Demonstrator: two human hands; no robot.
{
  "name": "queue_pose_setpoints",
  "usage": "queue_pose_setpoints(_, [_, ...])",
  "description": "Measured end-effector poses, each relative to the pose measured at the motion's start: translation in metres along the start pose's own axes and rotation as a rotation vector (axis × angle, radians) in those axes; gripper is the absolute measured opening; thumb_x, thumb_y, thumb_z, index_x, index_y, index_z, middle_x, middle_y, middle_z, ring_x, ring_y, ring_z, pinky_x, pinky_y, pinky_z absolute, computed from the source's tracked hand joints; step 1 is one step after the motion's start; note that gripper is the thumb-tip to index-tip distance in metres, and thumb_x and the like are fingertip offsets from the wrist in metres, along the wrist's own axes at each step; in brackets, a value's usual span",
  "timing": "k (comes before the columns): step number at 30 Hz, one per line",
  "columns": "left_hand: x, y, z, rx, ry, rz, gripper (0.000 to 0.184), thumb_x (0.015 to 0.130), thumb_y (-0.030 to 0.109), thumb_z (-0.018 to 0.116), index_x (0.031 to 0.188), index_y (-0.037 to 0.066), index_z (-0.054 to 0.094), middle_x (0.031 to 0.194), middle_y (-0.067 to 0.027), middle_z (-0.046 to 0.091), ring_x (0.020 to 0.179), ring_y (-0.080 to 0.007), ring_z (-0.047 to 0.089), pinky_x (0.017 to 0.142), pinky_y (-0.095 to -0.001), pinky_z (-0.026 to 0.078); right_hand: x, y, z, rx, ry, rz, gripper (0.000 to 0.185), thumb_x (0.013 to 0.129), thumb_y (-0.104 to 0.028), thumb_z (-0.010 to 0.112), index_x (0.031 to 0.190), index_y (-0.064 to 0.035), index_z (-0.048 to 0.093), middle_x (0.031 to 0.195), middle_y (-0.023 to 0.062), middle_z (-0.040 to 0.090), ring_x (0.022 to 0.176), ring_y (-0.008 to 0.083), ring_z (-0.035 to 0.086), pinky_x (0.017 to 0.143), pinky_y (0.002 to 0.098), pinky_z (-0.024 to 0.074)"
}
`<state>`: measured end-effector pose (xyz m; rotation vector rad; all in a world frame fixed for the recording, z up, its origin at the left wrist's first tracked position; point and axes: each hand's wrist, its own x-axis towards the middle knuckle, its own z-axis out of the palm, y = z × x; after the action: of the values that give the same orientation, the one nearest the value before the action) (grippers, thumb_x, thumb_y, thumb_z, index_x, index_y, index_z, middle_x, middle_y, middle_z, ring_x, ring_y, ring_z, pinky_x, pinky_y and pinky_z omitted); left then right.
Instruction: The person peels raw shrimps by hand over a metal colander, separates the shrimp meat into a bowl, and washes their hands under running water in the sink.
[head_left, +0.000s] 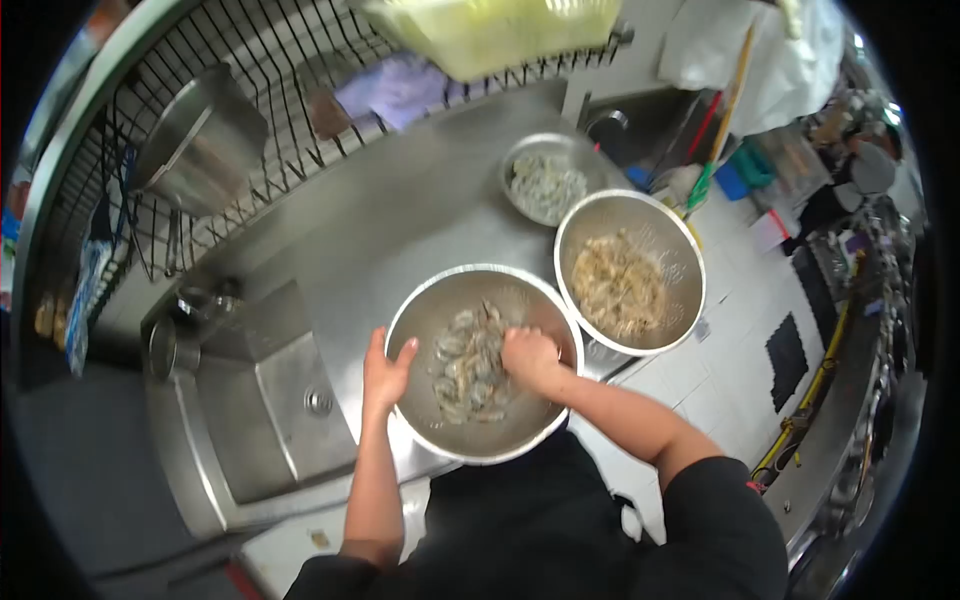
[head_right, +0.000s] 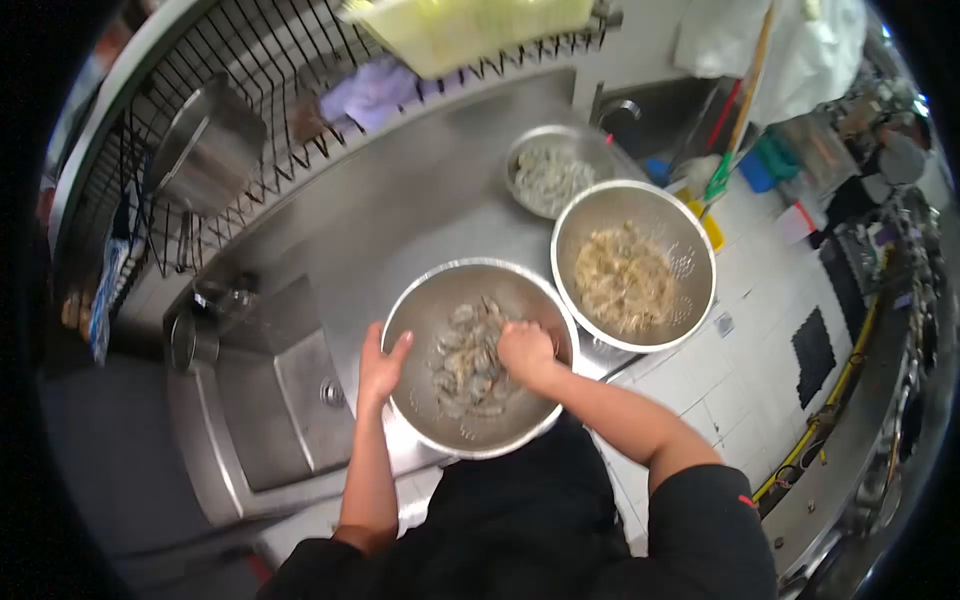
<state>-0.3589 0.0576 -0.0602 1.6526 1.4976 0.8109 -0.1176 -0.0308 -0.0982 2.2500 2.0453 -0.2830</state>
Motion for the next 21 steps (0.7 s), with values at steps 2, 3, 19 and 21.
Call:
queue_pose_setpoints(2, [-0.023,0.024,0.001,0.065,0.038,-0.050,0.033,0.087,0.013,0.063,0.114,-0.005,0.057,0.106,-0.0209,0.067,0.097,-0.0289,0.064,0.088,-0.0367,0.048,0.013,0.005,0.008,-0.023,-0.090,-0.055,0.025,0.087,-0.013,0.054,0.104,0.0037,0.061,0.097,0.0163,0.067,0.092,0.0296,0.065,0.068,0.0391,0.0552])
queue_pose_setpoints(3, [-0.024,0.025,0.005,0.075,0.053,-0.059,0.033,0.087,0.013,0.063,0.114,-0.005,0.057,0.106,-0.0209,0.067,0.097,-0.0289,0.064,0.088,-0.0367,0.048,0.021,0.011,0.007,-0.093,-0.140,-0.080,0.025,0.088,-0.013,0.053,0.107,0.0025,0.061,0.099,0.0152,0.067,0.093,0.0300,0.065,0.066,0.0397,0.0545])
queue_pose_setpoints(19, [-0.045,0.132,0.109,-0.119,-0.163,0.210,0.025,0.099,0.023,0.051,0.108,0.002,0.062,0.090,-0.0141,0.065,0.088,-0.0256,0.061,0.083,-0.0356,0.048,-0.004,0.089,-0.118,0.127,0.356,-0.745,0.020,0.086,-0.022,0.058,0.094,-0.0037,0.054,0.088,0.0132,0.063,0.082,0.0290,0.066,0.064,0.0382,0.0555])
queue_pose_setpoints(21, [-0.051,0.142,0.125,-0.287,-0.188,0.054,0.023,0.099,0.021,0.050,0.107,0.002,0.060,0.087,-0.0156,0.064,0.086,-0.0283,0.061,0.080,-0.0372,0.048,-0.008,0.105,-0.124,0.155,0.353,-0.720,0.022,0.086,-0.021,0.059,0.096,-0.0030,0.052,0.088,0.0128,0.062,0.084,0.0291,0.065,0.068,0.0392,0.0545])
